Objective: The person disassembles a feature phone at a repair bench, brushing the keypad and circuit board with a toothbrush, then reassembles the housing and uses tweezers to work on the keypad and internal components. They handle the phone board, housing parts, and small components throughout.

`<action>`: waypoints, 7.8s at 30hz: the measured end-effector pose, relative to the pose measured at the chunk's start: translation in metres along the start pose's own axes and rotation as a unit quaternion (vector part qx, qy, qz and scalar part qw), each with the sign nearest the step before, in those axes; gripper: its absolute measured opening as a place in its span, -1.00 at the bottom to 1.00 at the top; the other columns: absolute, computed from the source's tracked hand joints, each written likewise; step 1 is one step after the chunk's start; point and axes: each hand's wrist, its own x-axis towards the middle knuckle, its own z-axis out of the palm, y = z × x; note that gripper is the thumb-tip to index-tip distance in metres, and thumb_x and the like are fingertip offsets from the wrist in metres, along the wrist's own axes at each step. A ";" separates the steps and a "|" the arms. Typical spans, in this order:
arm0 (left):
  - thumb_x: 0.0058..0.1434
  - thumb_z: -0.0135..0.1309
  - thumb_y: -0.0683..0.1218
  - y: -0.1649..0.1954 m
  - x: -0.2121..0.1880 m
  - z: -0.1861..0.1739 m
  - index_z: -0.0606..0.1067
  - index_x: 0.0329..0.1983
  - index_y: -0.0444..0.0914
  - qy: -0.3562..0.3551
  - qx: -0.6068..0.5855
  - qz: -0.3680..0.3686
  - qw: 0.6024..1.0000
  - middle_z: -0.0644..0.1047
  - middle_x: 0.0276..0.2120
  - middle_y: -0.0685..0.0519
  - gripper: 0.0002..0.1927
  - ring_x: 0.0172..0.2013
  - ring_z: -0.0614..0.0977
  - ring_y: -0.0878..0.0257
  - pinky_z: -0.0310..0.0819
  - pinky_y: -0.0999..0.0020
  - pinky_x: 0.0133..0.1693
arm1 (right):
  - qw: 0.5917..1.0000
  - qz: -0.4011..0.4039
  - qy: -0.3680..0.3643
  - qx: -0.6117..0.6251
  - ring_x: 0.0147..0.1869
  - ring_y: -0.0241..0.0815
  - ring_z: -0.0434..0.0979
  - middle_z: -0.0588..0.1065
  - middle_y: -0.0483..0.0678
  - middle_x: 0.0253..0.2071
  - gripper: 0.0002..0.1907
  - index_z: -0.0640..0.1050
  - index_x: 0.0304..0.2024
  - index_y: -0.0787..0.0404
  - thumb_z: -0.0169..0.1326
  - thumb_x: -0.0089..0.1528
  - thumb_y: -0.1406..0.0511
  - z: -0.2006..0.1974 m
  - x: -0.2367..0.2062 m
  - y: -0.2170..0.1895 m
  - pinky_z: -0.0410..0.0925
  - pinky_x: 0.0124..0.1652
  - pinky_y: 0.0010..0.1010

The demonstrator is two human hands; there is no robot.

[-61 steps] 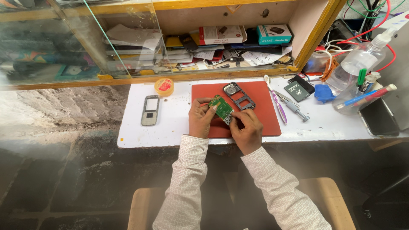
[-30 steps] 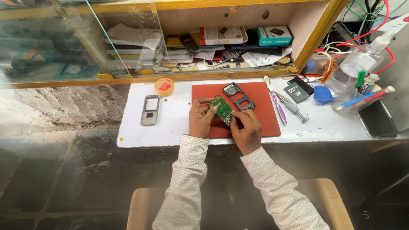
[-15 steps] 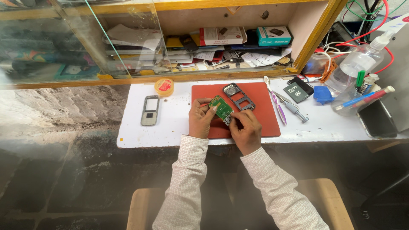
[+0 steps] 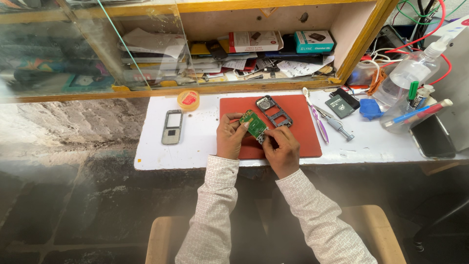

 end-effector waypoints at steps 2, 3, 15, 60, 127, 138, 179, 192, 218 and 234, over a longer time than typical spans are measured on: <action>0.34 0.04 -0.31 0.000 0.000 0.000 0.30 0.07 -0.40 0.000 -0.002 -0.002 1.000 0.62 -0.14 -0.23 -0.72 -0.14 0.68 0.19 0.65 0.31 -0.06 | 1.000 0.001 0.000 0.004 -0.28 -0.11 0.59 0.52 0.00 -0.27 -0.83 0.59 -0.22 0.34 0.17 0.13 0.55 0.000 0.000 0.000 0.45 -0.32 -0.36; 0.34 0.04 -0.32 0.000 0.000 0.000 0.30 0.07 -0.40 0.001 -0.001 -0.003 1.000 0.62 -0.14 -0.23 -0.72 -0.15 0.68 0.19 0.65 0.31 -0.06 | 1.000 -0.001 -0.001 0.004 -0.28 -0.10 0.59 0.52 0.01 -0.27 -0.82 0.59 -0.21 0.35 0.18 0.13 0.55 0.000 0.000 0.000 0.45 -0.32 -0.36; 0.34 0.04 -0.32 -0.003 0.001 -0.001 0.29 0.07 -0.40 -0.003 -0.010 0.003 1.000 0.61 -0.13 -0.23 -0.71 -0.14 0.68 0.19 0.66 0.30 -0.06 | 1.000 -0.002 -0.007 0.006 -0.28 -0.11 0.59 0.53 0.00 -0.28 -0.83 0.59 -0.23 0.34 0.18 0.13 0.55 -0.001 0.001 -0.001 0.46 -0.33 -0.36; 0.35 0.01 -0.22 0.000 0.003 -0.006 0.28 0.19 -0.28 0.028 -0.040 -0.079 0.996 0.62 -0.18 -0.09 -0.63 -0.24 0.67 0.23 0.61 0.34 -0.20 | 0.991 0.094 0.089 -0.018 -0.35 -0.31 0.38 0.45 -0.09 -0.31 -0.89 0.66 -0.13 0.28 0.23 0.30 0.49 -0.090 0.000 0.109 0.27 -0.32 -0.50; 0.14 0.30 -0.03 0.021 0.067 0.061 0.36 0.31 -0.20 -0.118 0.441 -0.014 0.890 0.55 0.10 -0.09 -0.33 0.16 0.54 0.05 0.36 0.18 0.21 | 0.746 0.392 -0.077 0.533 0.00 0.07 0.64 0.57 0.25 -0.02 -0.60 0.46 0.18 0.35 0.09 0.29 0.37 -0.159 0.000 0.073 0.56 -0.21 -0.21; -0.11 0.42 -0.11 0.009 0.102 0.056 0.26 0.43 0.05 -0.233 0.526 -0.075 0.814 0.38 0.33 -0.05 -0.01 0.34 0.35 0.03 0.23 0.23 0.31 | 0.674 0.357 -0.114 0.637 0.12 0.17 0.60 0.50 0.33 0.12 -0.41 0.39 0.30 0.38 0.18 0.30 0.22 -0.168 0.007 0.081 0.53 -0.12 -0.16; 0.23 0.28 -0.14 0.056 -0.077 0.158 0.60 -0.17 -0.38 -0.110 0.069 -0.108 0.986 0.66 -0.34 0.03 -0.79 -0.31 0.65 0.37 0.56 0.47 -0.19 | 0.559 0.425 -0.068 0.709 0.10 0.09 0.55 0.51 0.19 0.05 -0.50 0.42 0.22 0.37 0.00 0.36 0.15 -0.155 -0.033 0.087 0.48 -0.08 -0.15; 0.20 0.28 -0.21 0.059 -0.095 0.170 0.60 -0.31 -0.35 -0.044 0.093 -0.024 0.994 0.62 -0.39 0.08 -0.90 -0.36 0.59 0.40 0.52 0.49 -0.24 | 0.538 0.406 -0.082 0.734 0.09 0.13 0.54 0.49 0.24 0.06 -0.49 0.41 0.23 0.42 0.03 0.38 0.18 -0.154 -0.038 0.092 0.45 -0.05 -0.13; 0.17 0.28 -0.26 0.069 -0.106 0.178 0.59 -0.32 -0.39 -0.005 0.187 0.096 0.978 0.61 -0.31 -0.02 -0.91 -0.33 0.63 0.29 0.56 0.42 -0.20 | 0.589 0.448 -0.065 0.670 -0.04 -0.03 0.61 0.54 0.15 -0.04 -0.47 0.45 0.17 0.39 0.06 0.29 0.14 -0.152 -0.033 0.078 0.52 -0.18 -0.23; 0.27 0.20 -0.19 0.060 -0.103 0.176 0.57 -0.23 -0.37 -0.012 -0.003 -0.043 0.999 0.62 -0.33 0.03 -0.88 -0.30 0.60 0.32 0.51 0.42 -0.16 | 0.579 0.477 -0.064 0.658 -0.16 -0.05 0.65 0.57 0.14 -0.20 -0.51 0.51 0.06 0.32 -0.15 0.39 0.06 -0.152 -0.038 0.086 0.49 -0.32 -0.38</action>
